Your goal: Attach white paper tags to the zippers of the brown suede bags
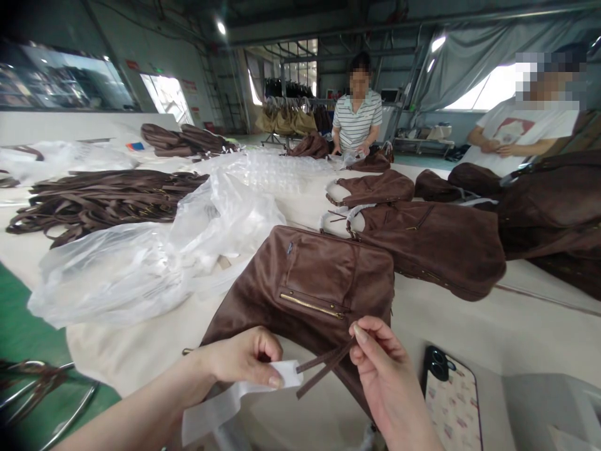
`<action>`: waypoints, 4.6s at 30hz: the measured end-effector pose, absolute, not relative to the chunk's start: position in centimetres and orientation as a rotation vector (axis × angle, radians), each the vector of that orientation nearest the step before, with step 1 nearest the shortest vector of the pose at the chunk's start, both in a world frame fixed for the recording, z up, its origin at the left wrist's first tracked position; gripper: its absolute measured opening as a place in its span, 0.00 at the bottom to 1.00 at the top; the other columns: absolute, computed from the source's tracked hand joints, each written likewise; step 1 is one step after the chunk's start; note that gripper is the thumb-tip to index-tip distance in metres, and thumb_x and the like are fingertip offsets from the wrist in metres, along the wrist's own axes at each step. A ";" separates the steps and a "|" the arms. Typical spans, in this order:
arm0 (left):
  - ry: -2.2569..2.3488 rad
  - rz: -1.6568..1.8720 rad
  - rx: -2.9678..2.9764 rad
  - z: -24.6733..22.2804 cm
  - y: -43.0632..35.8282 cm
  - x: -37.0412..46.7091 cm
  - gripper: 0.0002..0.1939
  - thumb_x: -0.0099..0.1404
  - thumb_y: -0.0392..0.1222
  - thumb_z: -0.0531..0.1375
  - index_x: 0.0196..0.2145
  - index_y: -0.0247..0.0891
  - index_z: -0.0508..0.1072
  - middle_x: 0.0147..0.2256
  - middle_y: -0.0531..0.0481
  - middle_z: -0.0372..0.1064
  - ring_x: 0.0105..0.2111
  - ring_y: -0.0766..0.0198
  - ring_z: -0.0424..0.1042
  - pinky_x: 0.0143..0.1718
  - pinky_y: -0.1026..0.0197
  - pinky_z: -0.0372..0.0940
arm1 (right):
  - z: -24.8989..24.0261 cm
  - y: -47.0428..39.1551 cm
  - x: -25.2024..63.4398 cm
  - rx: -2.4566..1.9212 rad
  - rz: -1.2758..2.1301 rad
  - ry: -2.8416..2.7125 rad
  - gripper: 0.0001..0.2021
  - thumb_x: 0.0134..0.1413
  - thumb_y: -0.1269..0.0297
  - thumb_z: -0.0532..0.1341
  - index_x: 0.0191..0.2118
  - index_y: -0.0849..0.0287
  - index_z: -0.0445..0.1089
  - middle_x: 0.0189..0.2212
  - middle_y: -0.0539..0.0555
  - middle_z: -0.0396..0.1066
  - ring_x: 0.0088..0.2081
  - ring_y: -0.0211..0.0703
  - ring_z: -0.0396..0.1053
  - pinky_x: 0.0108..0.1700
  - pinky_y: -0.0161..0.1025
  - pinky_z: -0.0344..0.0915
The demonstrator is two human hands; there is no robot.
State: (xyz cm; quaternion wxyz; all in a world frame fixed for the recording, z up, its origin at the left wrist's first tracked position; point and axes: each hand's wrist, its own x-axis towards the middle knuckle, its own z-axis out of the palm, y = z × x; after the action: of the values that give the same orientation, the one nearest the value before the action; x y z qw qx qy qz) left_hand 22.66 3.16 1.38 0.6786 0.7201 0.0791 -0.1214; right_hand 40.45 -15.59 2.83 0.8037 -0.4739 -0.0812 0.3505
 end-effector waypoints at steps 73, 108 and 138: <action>0.527 -0.387 1.370 4.9 -0.1 27.8 0.31 0.47 0.68 0.62 0.30 0.32 0.70 0.22 0.49 0.71 0.20 0.64 0.70 0.25 0.62 0.63 | 0.8 -15.3 39.7 -1.646 0.717 -0.814 0.24 0.60 0.49 0.49 0.59 0.50 0.62 0.58 0.54 0.63 0.57 0.50 0.61 0.57 0.47 0.60; 0.695 -0.355 2.660 6.5 -0.3 33.5 0.27 0.64 0.51 0.45 0.31 0.34 0.79 0.31 0.39 0.76 0.30 0.54 0.75 0.28 0.61 0.62 | -2.0 -14.4 40.9 -1.790 0.716 -0.746 0.31 0.43 0.71 0.53 0.58 0.60 0.58 0.43 0.57 0.71 0.36 0.42 0.69 0.33 0.36 0.66; 0.655 0.166 2.739 3.4 -0.2 34.4 0.17 0.65 0.45 0.50 0.32 0.39 0.78 0.34 0.44 0.75 0.36 0.56 0.74 0.39 0.58 0.65 | -2.1 -10.8 41.2 -1.595 0.903 -0.265 0.14 0.49 0.54 0.59 0.29 0.63 0.68 0.21 0.54 0.73 0.14 0.33 0.65 0.12 0.26 0.53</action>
State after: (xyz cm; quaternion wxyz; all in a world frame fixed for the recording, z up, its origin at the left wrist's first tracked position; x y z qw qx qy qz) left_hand 34.38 -0.18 3.42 0.1595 0.9584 0.2293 0.0579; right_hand 41.19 -10.76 -2.10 0.6013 -0.6882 -0.1142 0.3896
